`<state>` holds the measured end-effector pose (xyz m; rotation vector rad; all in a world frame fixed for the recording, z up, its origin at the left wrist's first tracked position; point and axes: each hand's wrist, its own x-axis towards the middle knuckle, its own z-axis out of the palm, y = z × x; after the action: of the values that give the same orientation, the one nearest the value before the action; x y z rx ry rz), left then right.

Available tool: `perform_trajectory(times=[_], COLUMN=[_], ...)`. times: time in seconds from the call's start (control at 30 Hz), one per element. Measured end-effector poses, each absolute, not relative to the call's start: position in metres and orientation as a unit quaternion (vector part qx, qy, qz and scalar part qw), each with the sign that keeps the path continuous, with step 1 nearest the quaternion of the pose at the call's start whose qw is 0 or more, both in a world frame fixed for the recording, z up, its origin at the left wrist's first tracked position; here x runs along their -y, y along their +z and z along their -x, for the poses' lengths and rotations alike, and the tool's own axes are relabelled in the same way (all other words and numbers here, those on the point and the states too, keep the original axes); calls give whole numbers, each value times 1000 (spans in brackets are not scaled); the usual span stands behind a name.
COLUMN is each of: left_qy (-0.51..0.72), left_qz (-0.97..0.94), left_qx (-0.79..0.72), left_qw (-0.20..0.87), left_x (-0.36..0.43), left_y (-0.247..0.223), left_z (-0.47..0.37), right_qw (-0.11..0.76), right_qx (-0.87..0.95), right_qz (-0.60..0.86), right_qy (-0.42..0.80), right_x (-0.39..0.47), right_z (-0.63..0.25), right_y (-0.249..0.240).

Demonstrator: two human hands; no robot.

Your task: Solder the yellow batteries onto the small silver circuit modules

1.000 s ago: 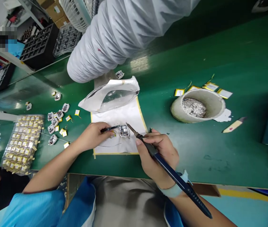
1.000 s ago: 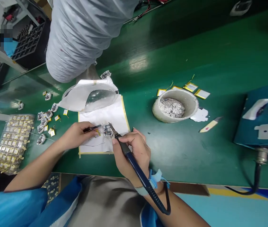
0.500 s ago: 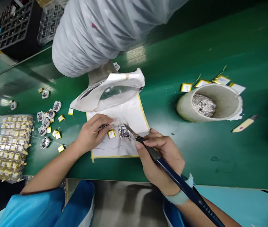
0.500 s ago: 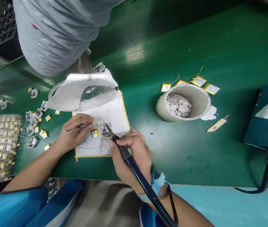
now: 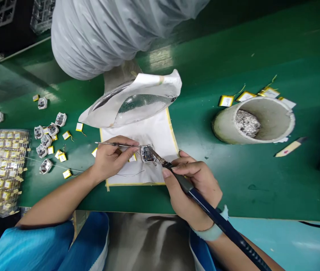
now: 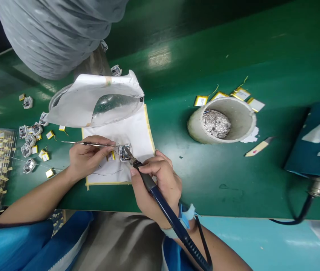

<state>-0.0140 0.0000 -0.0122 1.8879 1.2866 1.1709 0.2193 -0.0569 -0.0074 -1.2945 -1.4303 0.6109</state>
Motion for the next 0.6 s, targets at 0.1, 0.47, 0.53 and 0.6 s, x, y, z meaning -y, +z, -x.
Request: perform_trajectory(times=[0.1, 0.47, 0.53, 0.6], left_qy=[434, 387, 385, 383], left_qz=[-716, -750, -751, -750], left_qx=[-474, -477, -480, -484], left_qw=[271, 244, 241, 238], left_x=[-1, -3, -3, -3], left_y=[-10, -5, -5, -6], left_z=[13, 9, 9, 9], right_qw=[529, 507, 509, 510], right_qx=[606, 630, 629, 629], right_qz=[535, 531, 531, 529], right_qy=[258, 253, 251, 252], right_x=[57, 56, 56, 56], right_z=[-220, -218, -217, -217], right_y=[-6, -6, -7, -7])
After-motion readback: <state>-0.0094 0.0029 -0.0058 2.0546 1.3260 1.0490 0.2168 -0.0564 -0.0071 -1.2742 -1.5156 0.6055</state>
